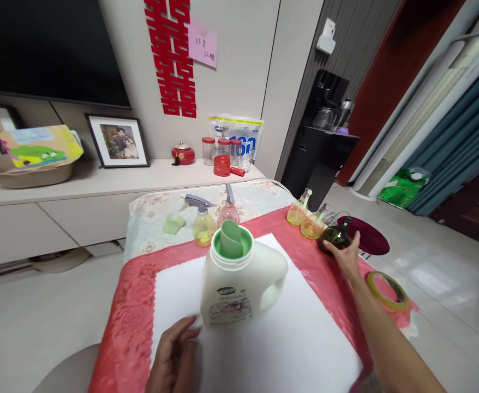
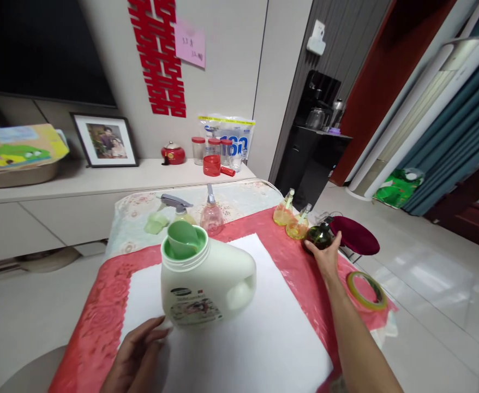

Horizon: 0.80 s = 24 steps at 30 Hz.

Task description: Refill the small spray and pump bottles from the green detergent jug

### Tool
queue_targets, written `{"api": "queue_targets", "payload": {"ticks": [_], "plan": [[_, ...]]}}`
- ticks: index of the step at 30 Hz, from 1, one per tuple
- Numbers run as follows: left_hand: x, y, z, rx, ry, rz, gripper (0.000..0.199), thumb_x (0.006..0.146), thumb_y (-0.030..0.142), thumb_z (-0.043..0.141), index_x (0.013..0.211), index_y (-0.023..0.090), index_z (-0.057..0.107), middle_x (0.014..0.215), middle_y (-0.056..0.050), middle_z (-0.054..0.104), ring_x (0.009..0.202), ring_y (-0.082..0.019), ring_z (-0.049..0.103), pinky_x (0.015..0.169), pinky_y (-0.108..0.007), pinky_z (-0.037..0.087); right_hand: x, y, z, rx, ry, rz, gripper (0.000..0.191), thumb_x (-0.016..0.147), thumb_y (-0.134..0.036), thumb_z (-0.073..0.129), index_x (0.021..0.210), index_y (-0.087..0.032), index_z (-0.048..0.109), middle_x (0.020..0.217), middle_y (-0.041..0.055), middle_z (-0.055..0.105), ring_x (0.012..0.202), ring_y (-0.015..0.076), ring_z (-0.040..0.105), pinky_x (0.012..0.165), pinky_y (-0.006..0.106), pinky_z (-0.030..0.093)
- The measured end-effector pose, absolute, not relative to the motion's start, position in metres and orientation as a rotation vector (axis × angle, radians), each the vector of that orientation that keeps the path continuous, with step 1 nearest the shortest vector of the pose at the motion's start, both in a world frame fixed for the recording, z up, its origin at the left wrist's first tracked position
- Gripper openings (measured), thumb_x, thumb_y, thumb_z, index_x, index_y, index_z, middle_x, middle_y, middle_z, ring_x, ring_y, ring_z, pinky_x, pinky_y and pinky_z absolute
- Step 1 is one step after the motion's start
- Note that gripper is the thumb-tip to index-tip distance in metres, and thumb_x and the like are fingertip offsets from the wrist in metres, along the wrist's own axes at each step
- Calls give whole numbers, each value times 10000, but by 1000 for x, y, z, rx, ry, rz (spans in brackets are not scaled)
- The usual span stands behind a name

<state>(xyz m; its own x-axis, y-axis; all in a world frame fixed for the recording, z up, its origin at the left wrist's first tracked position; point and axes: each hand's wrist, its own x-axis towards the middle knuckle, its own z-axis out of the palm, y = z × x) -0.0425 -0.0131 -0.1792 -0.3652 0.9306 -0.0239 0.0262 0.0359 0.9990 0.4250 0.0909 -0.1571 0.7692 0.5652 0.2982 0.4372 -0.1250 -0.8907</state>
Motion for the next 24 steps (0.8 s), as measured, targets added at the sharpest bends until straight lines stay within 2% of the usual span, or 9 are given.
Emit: {"api": "queue_targets", "payload": {"ticks": [3, 7, 11, 14, 17, 19, 21, 24], "plan": [[-41, -13, -180, 1000, 1501, 1463, 623, 752, 745, 703, 1108, 233, 703, 948, -41, 754, 917, -195, 687, 813, -254, 540, 425, 94, -159, -1745, -740, 122, 1485, 454, -649, 867, 1644, -100, 169, 1594, 207, 235, 1463, 343, 297, 1265, 465, 227], [-42, -12, -183, 1004, 1498, 1479, 645, 750, 749, 699, 1111, 214, 707, 945, -53, 750, 909, -205, 686, 819, -276, 546, 414, 86, -148, -1702, -679, 147, 1378, 431, -621, 869, 1580, -76, 338, 1519, 213, 364, 1406, 384, 358, 1246, 538, 219], [-54, -10, -190, 996, 1463, 1440, 668, 749, 729, 717, 1153, 198, 696, 976, -72, 755, 930, -217, 700, 819, -288, 563, 385, 51, -128, -1561, -775, 302, 1211, 511, -601, 858, 1536, -159, 390, 1412, 136, 501, 1290, 335, 503, 1161, 487, 392], [-61, -9, -191, 992, 1418, 1432, 655, 738, 671, 762, 1172, 187, 684, 980, -85, 758, 917, -217, 712, 773, -274, 580, 352, 5, -118, -1455, -882, 526, 1032, 586, -553, 857, 1467, -183, 466, 1317, 144, 573, 1177, 318, 597, 1040, 437, 509], [-57, -10, -183, 1012, 1413, 1549, 525, 786, 563, 761, 1142, 184, 684, 986, -83, 744, 874, -199, 714, 768, -273, 589, 313, -47, -120, -1374, -941, 754, 1046, 569, -541, 869, 1478, -203, 476, 1327, 169, 572, 1151, 354, 622, 935, 432, 569], [-52, -13, -173, 1068, 1379, 1632, 400, 822, 483, 737, 1081, 181, 698, 1030, -89, 730, 814, -179, 709, 744, -281, 598, 284, -79, -128, -1257, -974, 1049, 1108, 534, -515, 908, 1512, -242, 464, 1383, 155, 543, 1230, 375, 583, 957, 427, 565], [-47, -18, -159, 1160, 1325, 1664, 275, 874, 411, 682, 1028, 185, 710, 993, -77, 722, 792, -170, 703, 734, -281, 599, 255, -103, -135, -1230, -935, 1265, 1170, 464, -542, 954, 1507, -280, 493, 1425, 126, 520, 1285, 388, 546, 999, 414, 551], [-45, -31, -131, 1349, 1188, 1526, 203, 936, 325, 582, 958, 193, 734, 910, -68, 727, 827, -187, 704, 771, -301, 596, 218, -118, -137, -1198, -1029, 1493, 1007, 553, -619, 908, 1450, -308, 572, 1407, 90, 542, 1306, 405, 527, 1051, 450, 524]]}}
